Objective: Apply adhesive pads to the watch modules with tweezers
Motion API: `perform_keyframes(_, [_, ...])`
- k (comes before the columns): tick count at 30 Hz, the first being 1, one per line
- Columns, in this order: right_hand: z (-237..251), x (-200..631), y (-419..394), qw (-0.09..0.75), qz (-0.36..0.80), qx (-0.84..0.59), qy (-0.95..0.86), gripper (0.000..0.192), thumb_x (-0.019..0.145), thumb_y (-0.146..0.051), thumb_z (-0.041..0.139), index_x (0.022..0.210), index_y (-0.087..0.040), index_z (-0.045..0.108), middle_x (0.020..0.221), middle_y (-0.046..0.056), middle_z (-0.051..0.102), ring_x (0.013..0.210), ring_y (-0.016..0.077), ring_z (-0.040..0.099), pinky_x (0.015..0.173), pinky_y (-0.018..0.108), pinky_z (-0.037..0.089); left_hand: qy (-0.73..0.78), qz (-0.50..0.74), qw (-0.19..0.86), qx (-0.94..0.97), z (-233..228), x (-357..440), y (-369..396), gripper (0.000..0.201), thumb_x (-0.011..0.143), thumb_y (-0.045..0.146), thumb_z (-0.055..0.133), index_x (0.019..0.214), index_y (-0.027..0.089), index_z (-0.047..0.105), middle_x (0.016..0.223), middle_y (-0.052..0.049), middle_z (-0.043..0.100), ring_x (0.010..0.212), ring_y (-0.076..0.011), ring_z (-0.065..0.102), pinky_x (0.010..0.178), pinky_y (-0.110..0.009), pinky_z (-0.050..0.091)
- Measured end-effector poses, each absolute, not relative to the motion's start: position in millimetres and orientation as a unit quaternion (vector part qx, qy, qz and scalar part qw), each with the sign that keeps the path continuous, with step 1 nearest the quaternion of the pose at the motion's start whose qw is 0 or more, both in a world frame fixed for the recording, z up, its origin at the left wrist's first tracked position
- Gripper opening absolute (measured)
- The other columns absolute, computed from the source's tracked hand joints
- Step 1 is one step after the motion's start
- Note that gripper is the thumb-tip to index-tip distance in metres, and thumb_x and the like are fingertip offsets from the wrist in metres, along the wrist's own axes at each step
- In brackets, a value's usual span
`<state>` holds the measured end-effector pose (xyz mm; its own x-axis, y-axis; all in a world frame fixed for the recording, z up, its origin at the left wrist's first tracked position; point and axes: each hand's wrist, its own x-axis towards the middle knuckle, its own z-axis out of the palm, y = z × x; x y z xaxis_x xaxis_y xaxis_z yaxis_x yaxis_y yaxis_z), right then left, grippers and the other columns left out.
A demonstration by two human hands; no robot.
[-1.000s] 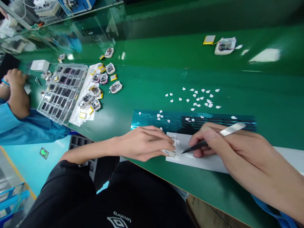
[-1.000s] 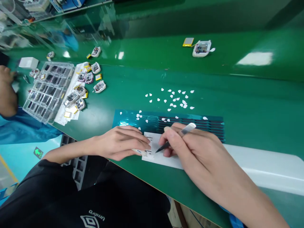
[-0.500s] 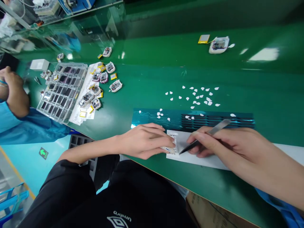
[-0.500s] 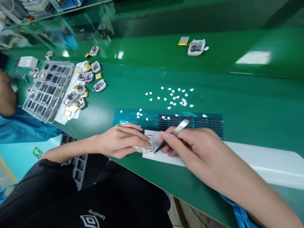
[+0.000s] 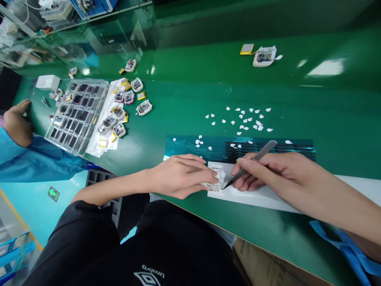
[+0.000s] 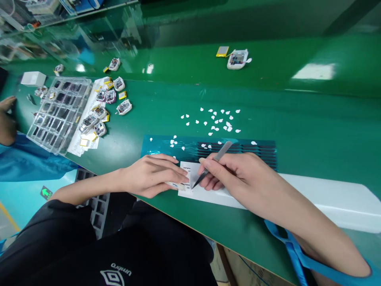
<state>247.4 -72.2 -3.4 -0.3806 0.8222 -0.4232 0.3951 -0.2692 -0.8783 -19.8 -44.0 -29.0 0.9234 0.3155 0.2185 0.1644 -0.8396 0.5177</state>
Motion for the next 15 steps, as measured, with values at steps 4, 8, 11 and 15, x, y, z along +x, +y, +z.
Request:
perform_keyframes(4, [-5.2, 247.2, -68.8, 0.166, 0.623, -0.511, -0.568, 0.069, 0.084, -0.085, 0.055, 0.075, -0.02, 0.077, 0.074, 0.012, 0.077, 0.066, 0.023, 0.076, 0.061, 0.034, 0.065, 0.127, 0.157, 0.248, 0.948, -29.4, -19.8, -43.2, 0.027, 0.109, 0.028, 0.048, 0.122, 0.017, 0.07, 0.123, -0.007, 0.08, 0.118, -0.0167, 0.076, 0.117, -0.036, 0.054])
perform_keyframes(8, [-4.7, 247.2, -68.1, 0.158, 0.637, -0.5, -0.565, 0.07, 0.085, -0.086, 0.054, 0.074, -0.02, 0.076, 0.073, 0.011, 0.077, 0.066, 0.0221, 0.076, 0.061, 0.032, 0.064, 0.126, 0.155, 0.248, 0.948, -29.0, -19.2, -43.1, 0.027, 0.109, 0.028, 0.048, 0.121, 0.017, 0.069, 0.122, -0.007, 0.081, 0.117, -0.0169, 0.076, 0.116, -0.036, 0.054])
perform_keyframes(11, [-4.2, 249.3, -67.6, 0.164, 0.628, -0.506, -0.568, 0.072, 0.084, -0.088, 0.053, 0.078, -0.02, 0.077, 0.072, 0.011, 0.077, 0.066, 0.0225, 0.075, 0.061, 0.033, 0.064, 0.125, 0.153, 0.252, 0.947, -28.9, -18.2, -43.0, 0.027, 0.11, 0.03, 0.047, 0.12, 0.018, 0.069, 0.12, -0.005, 0.081, 0.117, -0.0162, 0.076, 0.117, -0.035, 0.053])
perform_keyframes(15, [-3.3, 252.1, -65.8, 0.175, 0.602, -0.515, -0.585, 0.071, 0.086, -0.087, 0.053, 0.085, -0.021, 0.078, 0.077, 0.011, 0.077, 0.071, 0.0213, 0.075, 0.066, 0.033, 0.063, 0.111, 0.193, 0.229, 0.948, -29.1, -17.4, -42.7, 0.025, 0.11, 0.028, 0.048, 0.118, 0.016, 0.068, 0.117, -0.005, 0.082, 0.111, -0.0169, 0.078, 0.113, -0.034, 0.055])
